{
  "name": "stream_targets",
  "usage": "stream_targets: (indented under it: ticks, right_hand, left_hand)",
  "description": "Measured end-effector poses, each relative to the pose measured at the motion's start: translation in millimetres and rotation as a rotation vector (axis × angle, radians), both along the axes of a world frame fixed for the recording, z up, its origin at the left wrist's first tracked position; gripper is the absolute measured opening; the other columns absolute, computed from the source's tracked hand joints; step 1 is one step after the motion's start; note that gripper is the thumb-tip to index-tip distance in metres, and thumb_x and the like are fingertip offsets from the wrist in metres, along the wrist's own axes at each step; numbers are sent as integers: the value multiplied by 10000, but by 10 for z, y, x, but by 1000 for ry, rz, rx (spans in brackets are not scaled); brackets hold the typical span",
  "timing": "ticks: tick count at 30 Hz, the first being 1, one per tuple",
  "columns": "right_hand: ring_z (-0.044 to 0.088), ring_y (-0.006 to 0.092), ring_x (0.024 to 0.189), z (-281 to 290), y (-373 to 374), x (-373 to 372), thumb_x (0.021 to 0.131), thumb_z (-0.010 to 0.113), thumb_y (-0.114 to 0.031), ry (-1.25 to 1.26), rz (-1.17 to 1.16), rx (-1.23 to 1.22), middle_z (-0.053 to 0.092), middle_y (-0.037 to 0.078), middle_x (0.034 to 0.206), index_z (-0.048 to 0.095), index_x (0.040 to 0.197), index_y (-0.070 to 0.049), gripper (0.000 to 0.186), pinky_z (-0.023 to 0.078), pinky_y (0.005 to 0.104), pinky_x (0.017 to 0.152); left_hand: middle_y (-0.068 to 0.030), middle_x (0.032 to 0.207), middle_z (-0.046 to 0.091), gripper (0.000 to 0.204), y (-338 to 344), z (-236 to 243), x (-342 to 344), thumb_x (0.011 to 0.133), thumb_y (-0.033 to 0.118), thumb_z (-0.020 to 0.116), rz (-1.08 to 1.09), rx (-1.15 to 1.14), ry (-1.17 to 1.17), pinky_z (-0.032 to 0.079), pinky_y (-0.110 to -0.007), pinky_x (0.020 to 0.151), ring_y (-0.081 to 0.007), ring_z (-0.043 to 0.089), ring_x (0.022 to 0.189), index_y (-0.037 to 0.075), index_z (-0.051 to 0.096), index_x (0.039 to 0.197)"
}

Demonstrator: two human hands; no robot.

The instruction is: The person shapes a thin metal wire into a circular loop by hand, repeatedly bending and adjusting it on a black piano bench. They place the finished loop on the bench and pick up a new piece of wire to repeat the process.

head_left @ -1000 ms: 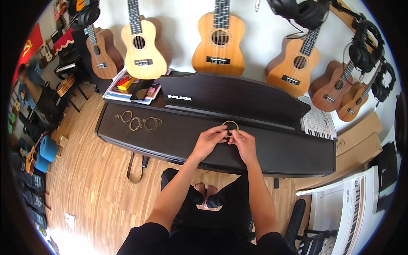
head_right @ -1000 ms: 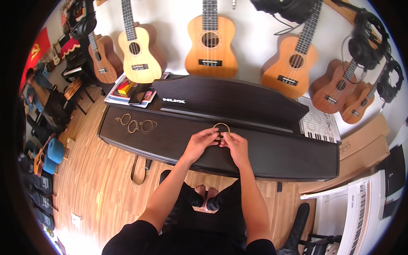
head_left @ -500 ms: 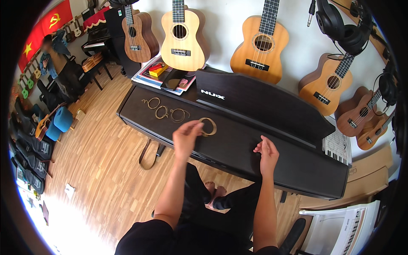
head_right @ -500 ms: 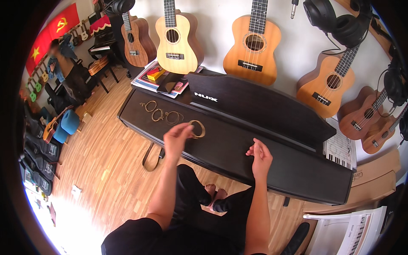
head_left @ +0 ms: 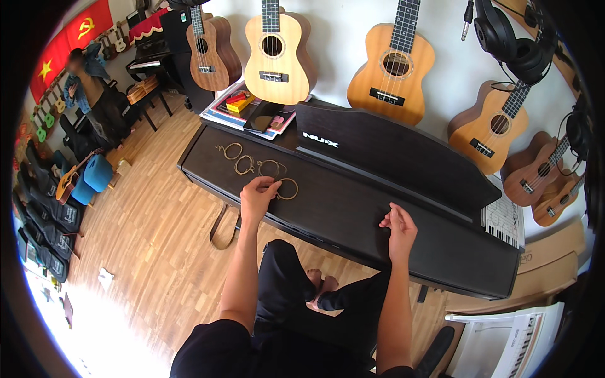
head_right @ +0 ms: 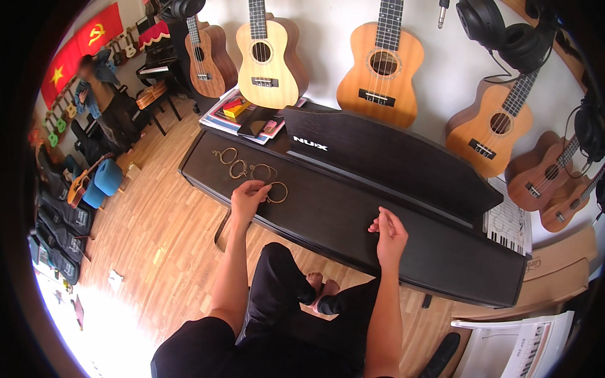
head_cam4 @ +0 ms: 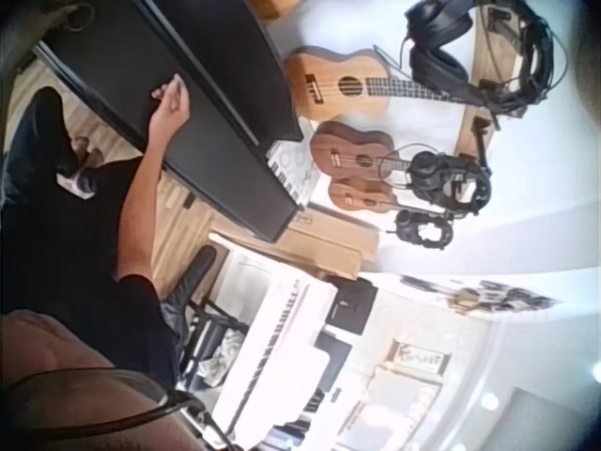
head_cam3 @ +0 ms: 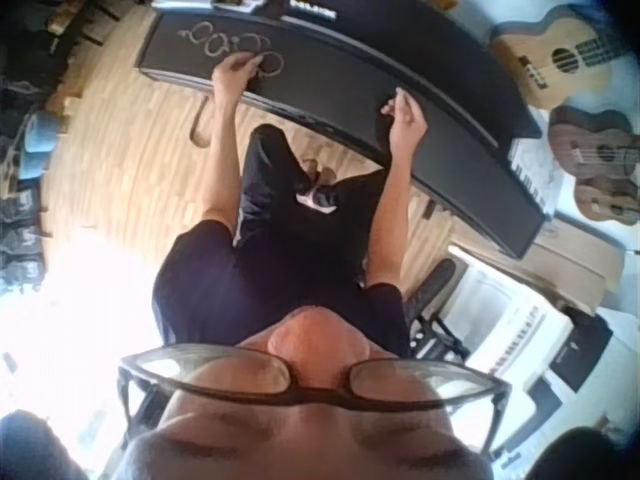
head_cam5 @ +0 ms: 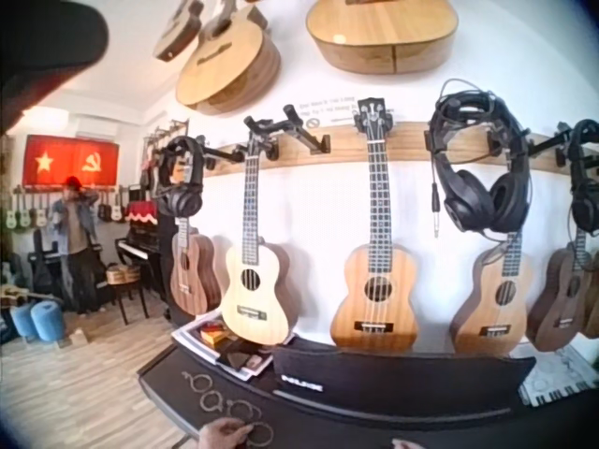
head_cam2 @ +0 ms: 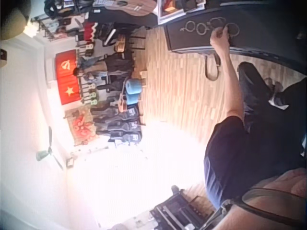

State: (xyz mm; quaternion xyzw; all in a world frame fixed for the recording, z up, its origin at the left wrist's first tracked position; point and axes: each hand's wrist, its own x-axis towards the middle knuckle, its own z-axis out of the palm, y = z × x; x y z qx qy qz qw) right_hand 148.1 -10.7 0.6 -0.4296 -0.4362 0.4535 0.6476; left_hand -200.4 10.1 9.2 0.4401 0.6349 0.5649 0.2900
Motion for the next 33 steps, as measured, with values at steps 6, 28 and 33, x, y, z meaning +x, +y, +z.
stream_targets:
  ticks: [6,28,33]
  right_hand:
    - [588,125,706,0,-1,-7,982,572,-135,-30,11,15,610,52,829,624,1164,41,259,539,280,660]
    - [598,124,695,8,-9,-5,965,594,-97,-25,3,18,625,68,829,627,1156,42,239,544,278,649]
    - [599,120,700,5,-9,3,961,602,-105,-26,-1,25,619,61,852,627,1157,39,244,541,268,652]
  left_hand:
    - [-134,1116,654,456,-80,-140,49,775,140,812,-2,114,-42,550,-266,704,-158,674,841,-20,614,1153]
    - [-111,1133,566,393,-78,-104,433,688,131,858,122,367,462,529,-322,676,-257,613,869,18,596,958]
    - [-115,1037,598,270,-136,-42,713,768,81,807,173,520,313,527,-309,664,-222,613,831,20,599,930]
